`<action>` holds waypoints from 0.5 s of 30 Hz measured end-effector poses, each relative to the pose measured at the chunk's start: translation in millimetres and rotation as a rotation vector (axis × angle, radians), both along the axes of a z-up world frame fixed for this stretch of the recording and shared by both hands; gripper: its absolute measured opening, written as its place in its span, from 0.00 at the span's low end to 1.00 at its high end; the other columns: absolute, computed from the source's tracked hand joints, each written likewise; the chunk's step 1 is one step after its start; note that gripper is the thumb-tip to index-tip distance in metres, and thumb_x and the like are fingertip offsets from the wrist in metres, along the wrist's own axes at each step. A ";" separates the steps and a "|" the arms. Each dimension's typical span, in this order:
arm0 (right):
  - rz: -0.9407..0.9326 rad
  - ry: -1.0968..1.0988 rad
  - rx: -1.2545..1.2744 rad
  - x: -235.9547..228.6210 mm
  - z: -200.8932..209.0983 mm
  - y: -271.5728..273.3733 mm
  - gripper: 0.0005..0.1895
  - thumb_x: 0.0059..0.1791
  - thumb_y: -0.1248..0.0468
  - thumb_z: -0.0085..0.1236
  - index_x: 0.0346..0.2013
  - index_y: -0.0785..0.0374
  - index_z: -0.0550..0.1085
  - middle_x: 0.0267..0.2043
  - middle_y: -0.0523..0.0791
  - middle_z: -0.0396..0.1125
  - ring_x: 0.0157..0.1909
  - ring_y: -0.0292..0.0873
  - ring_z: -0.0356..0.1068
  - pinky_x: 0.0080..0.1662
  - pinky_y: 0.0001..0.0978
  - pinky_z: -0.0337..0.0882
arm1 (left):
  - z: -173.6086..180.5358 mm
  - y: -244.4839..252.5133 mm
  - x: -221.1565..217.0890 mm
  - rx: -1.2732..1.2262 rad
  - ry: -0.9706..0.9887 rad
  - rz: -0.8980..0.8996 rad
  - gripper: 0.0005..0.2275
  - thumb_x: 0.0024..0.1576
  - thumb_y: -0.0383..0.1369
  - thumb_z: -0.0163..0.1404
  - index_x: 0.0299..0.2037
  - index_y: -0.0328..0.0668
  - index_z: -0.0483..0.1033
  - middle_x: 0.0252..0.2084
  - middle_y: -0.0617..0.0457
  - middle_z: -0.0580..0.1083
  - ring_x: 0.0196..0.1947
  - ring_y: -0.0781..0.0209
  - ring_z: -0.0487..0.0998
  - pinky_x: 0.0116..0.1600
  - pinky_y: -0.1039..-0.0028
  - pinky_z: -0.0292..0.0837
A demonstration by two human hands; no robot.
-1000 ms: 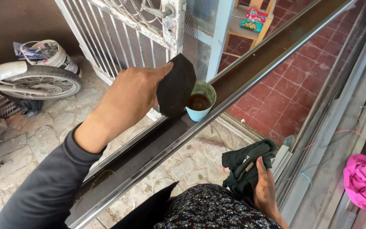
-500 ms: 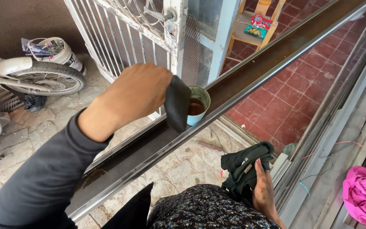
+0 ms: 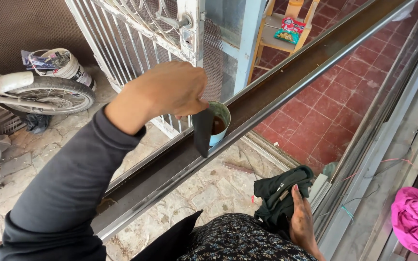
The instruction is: Cleaning the interior of a long metal profile by wiping it with a cloth.
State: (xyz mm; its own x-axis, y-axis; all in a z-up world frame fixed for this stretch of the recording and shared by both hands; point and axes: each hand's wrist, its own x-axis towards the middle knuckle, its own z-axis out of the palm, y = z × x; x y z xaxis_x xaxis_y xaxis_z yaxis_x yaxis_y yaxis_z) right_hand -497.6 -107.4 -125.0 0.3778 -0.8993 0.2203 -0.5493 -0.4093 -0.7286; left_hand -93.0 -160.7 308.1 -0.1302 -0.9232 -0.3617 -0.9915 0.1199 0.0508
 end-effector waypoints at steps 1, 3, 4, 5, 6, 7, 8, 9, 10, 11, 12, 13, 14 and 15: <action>-0.009 0.005 0.040 1.7 6.4 -0.3 0.40 0.47 0.80 0.27 0.76 0.66 0.50 0.76 0.57 0.50 0.75 0.56 0.51 0.71 0.51 0.52 | -5.9 -3.3 0.3 -0.032 -0.089 0.004 0.26 0.65 0.48 0.55 0.15 0.44 0.69 0.13 0.61 0.71 0.16 0.64 0.72 0.32 0.73 0.75; -0.008 0.000 0.033 7.0 12.4 -0.5 0.39 0.46 0.81 0.28 0.75 0.67 0.51 0.77 0.56 0.49 0.77 0.54 0.49 0.73 0.50 0.50 | -17.2 -15.5 -5.3 -0.059 -0.063 0.022 0.27 0.64 0.49 0.57 0.15 0.46 0.65 0.14 0.62 0.64 0.17 0.65 0.68 0.31 0.76 0.73; -0.006 -0.004 0.026 9.7 15.6 -1.2 0.39 0.46 0.81 0.28 0.74 0.68 0.53 0.78 0.55 0.47 0.78 0.53 0.47 0.74 0.48 0.48 | -22.8 -21.2 -7.7 -0.086 -0.035 0.040 0.29 0.63 0.50 0.60 0.15 0.48 0.60 0.15 0.63 0.57 0.17 0.67 0.63 0.31 0.78 0.72; -0.003 -0.004 0.023 9.2 10.2 -3.2 0.39 0.46 0.81 0.28 0.74 0.68 0.53 0.78 0.55 0.47 0.78 0.53 0.47 0.74 0.48 0.48 | -26.9 -27.1 -8.4 -0.089 -0.036 0.044 0.29 0.63 0.50 0.60 0.15 0.48 0.60 0.15 0.63 0.57 0.17 0.67 0.63 0.31 0.78 0.72; 0.010 -0.001 0.011 8.5 4.8 -5.4 0.39 0.46 0.81 0.28 0.74 0.68 0.53 0.78 0.55 0.48 0.78 0.54 0.48 0.74 0.49 0.49 | -30.9 -33.2 -9.1 -0.055 -0.077 -0.003 0.27 0.62 0.51 0.60 0.16 0.47 0.65 0.15 0.63 0.64 0.20 0.65 0.68 0.32 0.75 0.72; 0.019 0.002 -0.001 7.6 -0.7 -6.9 0.38 0.47 0.80 0.28 0.75 0.68 0.52 0.77 0.56 0.49 0.77 0.55 0.49 0.73 0.49 0.50 | -35.1 -40.0 -10.5 -0.021 -0.117 -0.053 0.25 0.60 0.52 0.60 0.17 0.46 0.70 0.16 0.62 0.70 0.22 0.62 0.72 0.34 0.71 0.72; 0.019 0.002 -0.003 6.9 0.6 -7.9 0.38 0.47 0.80 0.28 0.75 0.68 0.52 0.77 0.56 0.49 0.77 0.55 0.49 0.73 0.49 0.50 | -31.6 -40.2 -8.6 -0.023 -0.118 -0.052 0.25 0.60 0.52 0.60 0.17 0.46 0.70 0.16 0.62 0.70 0.22 0.62 0.72 0.34 0.71 0.72; 0.030 -0.010 -0.001 7.7 1.5 -7.8 0.37 0.48 0.79 0.28 0.74 0.68 0.53 0.77 0.56 0.48 0.78 0.56 0.48 0.73 0.49 0.49 | -27.7 -40.2 -6.4 0.070 0.033 -0.053 0.22 0.60 0.47 0.59 0.18 0.44 0.72 0.17 0.58 0.74 0.21 0.64 0.76 0.38 0.71 0.73; 0.041 -0.022 0.000 8.3 2.4 -7.9 0.36 0.49 0.78 0.28 0.74 0.68 0.53 0.77 0.56 0.48 0.78 0.56 0.48 0.74 0.50 0.48 | -23.8 -40.4 -4.3 0.162 0.185 -0.053 0.19 0.60 0.43 0.59 0.19 0.42 0.73 0.18 0.54 0.79 0.20 0.66 0.80 0.42 0.70 0.75; 0.038 -0.025 0.001 8.8 3.4 -7.4 0.36 0.49 0.78 0.28 0.74 0.68 0.53 0.77 0.56 0.48 0.78 0.56 0.48 0.74 0.50 0.48 | -23.1 -41.6 -2.6 0.164 0.182 -0.055 0.19 0.60 0.43 0.59 0.19 0.42 0.73 0.18 0.54 0.79 0.20 0.66 0.80 0.42 0.70 0.75; 0.036 -0.017 0.005 9.3 4.4 -6.8 0.35 0.49 0.77 0.28 0.74 0.68 0.53 0.78 0.56 0.47 0.78 0.55 0.47 0.74 0.49 0.47 | -22.5 -42.8 -0.8 0.122 0.091 -0.016 0.19 0.61 0.44 0.58 0.20 0.44 0.74 0.18 0.55 0.78 0.20 0.65 0.79 0.38 0.70 0.75; 0.036 -0.007 0.008 9.1 6.0 -7.5 0.35 0.49 0.77 0.27 0.74 0.68 0.52 0.78 0.55 0.47 0.78 0.55 0.46 0.74 0.48 0.47 | -21.7 -44.1 0.9 0.077 0.002 0.024 0.19 0.61 0.45 0.58 0.21 0.45 0.75 0.18 0.56 0.77 0.19 0.64 0.78 0.35 0.69 0.76; 0.034 -0.009 0.007 7.8 4.6 -6.9 0.35 0.49 0.77 0.27 0.74 0.68 0.52 0.78 0.55 0.47 0.78 0.55 0.46 0.74 0.48 0.47 | -38.2 -51.4 3.6 0.076 0.001 0.022 0.19 0.61 0.45 0.58 0.21 0.45 0.75 0.18 0.56 0.77 0.19 0.64 0.78 0.35 0.69 0.76; 0.028 -0.003 0.014 7.3 3.2 -7.7 0.35 0.50 0.77 0.28 0.74 0.67 0.52 0.78 0.55 0.47 0.78 0.55 0.46 0.74 0.48 0.47 | -54.0 -58.6 6.8 -0.026 -0.094 0.006 0.21 0.60 0.47 0.59 0.20 0.44 0.71 0.19 0.56 0.73 0.22 0.58 0.76 0.35 0.64 0.74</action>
